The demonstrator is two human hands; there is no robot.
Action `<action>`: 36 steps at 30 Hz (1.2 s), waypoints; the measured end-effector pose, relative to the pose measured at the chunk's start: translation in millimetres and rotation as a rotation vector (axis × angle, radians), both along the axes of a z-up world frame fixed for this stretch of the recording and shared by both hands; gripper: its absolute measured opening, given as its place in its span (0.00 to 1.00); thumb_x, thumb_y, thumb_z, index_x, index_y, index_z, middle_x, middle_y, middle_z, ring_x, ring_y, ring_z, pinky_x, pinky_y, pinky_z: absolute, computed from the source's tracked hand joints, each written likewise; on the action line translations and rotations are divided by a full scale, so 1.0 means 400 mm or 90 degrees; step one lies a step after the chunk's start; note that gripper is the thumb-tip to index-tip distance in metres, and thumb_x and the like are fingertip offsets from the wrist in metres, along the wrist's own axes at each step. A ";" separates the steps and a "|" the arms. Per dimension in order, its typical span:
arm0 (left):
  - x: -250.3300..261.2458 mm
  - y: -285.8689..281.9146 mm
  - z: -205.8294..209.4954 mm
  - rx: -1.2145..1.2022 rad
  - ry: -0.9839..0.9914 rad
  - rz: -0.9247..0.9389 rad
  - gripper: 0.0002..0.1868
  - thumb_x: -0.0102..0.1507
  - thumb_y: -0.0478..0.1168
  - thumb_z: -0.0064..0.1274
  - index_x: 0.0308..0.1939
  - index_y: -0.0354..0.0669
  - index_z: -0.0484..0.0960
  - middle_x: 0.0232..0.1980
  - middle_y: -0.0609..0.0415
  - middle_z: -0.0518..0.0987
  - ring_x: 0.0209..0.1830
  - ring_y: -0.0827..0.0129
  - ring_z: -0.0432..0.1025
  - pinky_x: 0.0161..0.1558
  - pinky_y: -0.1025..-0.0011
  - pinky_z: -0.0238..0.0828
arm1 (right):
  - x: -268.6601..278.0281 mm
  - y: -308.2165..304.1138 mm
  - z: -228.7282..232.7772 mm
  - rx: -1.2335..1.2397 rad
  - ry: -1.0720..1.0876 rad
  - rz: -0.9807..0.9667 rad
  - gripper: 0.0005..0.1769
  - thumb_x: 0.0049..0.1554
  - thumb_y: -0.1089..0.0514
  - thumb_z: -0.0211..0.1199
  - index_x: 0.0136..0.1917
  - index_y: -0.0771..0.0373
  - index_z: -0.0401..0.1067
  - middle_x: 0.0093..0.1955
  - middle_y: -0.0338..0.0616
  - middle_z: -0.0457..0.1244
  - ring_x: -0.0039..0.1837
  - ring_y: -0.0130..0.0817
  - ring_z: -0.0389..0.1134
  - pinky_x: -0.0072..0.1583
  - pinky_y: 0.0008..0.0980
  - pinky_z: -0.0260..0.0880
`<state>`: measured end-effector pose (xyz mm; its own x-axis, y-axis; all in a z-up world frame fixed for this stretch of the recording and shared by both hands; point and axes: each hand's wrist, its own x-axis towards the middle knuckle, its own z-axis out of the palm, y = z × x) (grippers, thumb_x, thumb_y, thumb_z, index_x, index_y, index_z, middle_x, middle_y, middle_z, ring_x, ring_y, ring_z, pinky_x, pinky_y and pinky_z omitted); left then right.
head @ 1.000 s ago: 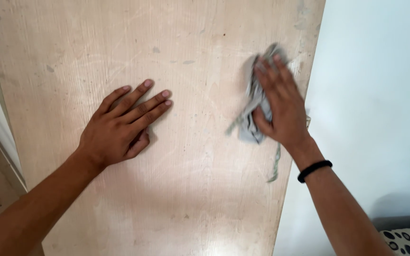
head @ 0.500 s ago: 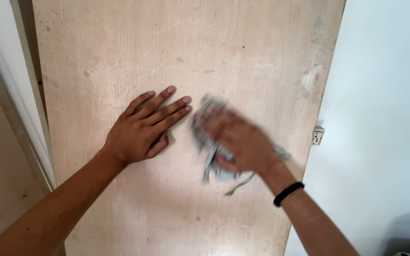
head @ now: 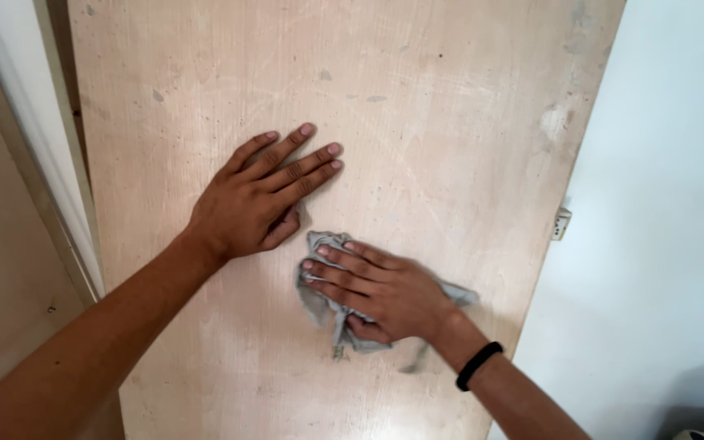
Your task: Cleaning a large wooden board using a grey cloth.
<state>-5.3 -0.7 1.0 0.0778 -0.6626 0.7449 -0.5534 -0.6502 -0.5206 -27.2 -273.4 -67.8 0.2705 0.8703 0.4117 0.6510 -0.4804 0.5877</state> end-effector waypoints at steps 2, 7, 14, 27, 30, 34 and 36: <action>0.002 0.006 0.008 0.008 -0.004 0.025 0.37 0.63 0.45 0.45 0.79 0.55 0.62 0.83 0.64 0.57 0.84 0.66 0.47 0.81 0.58 0.39 | 0.020 -0.017 0.037 -0.040 -0.028 0.054 0.46 0.60 0.46 0.60 0.85 0.53 0.45 0.87 0.39 0.48 0.87 0.37 0.49 0.84 0.44 0.47; 0.000 0.000 0.002 -0.004 -0.001 0.017 0.36 0.65 0.45 0.45 0.79 0.57 0.62 0.83 0.65 0.58 0.84 0.67 0.48 0.81 0.58 0.39 | 0.039 -0.101 0.220 0.216 -0.179 -0.008 0.44 0.53 0.53 0.62 0.81 0.50 0.53 0.82 0.37 0.53 0.84 0.40 0.49 0.82 0.49 0.50; 0.003 0.003 -0.003 -0.004 -0.015 0.032 0.35 0.66 0.45 0.45 0.79 0.58 0.63 0.82 0.66 0.59 0.83 0.67 0.48 0.81 0.59 0.39 | 0.016 -0.022 0.119 0.224 -0.178 0.002 0.49 0.50 0.51 0.64 0.81 0.50 0.49 0.82 0.41 0.51 0.82 0.45 0.49 0.80 0.52 0.50; 0.004 0.000 -0.002 -0.008 -0.008 0.022 0.35 0.65 0.45 0.45 0.79 0.58 0.63 0.82 0.67 0.58 0.84 0.67 0.48 0.81 0.58 0.40 | 0.034 -0.109 0.226 0.208 -0.188 -0.038 0.46 0.54 0.52 0.65 0.82 0.48 0.52 0.85 0.36 0.51 0.86 0.40 0.46 0.84 0.48 0.46; 0.005 0.000 -0.002 -0.006 -0.008 0.025 0.35 0.65 0.44 0.45 0.79 0.58 0.63 0.82 0.67 0.58 0.84 0.67 0.48 0.81 0.59 0.40 | 0.043 -0.088 0.189 0.275 -0.190 -0.039 0.48 0.53 0.54 0.67 0.82 0.50 0.52 0.84 0.39 0.51 0.86 0.45 0.48 0.83 0.53 0.48; 0.004 0.000 -0.001 -0.008 -0.007 0.011 0.34 0.66 0.45 0.44 0.79 0.57 0.63 0.82 0.66 0.58 0.83 0.66 0.48 0.81 0.58 0.40 | -0.042 0.034 0.063 0.089 0.271 -0.273 0.48 0.54 0.47 0.63 0.83 0.36 0.47 0.82 0.37 0.52 0.77 0.42 0.57 0.73 0.43 0.63; 0.004 0.001 -0.003 -0.008 -0.004 0.014 0.35 0.65 0.44 0.44 0.79 0.57 0.63 0.83 0.66 0.58 0.84 0.67 0.48 0.81 0.59 0.40 | -0.009 0.001 -0.004 0.029 0.159 -0.071 0.48 0.57 0.47 0.65 0.84 0.46 0.47 0.83 0.40 0.53 0.80 0.43 0.57 0.76 0.47 0.59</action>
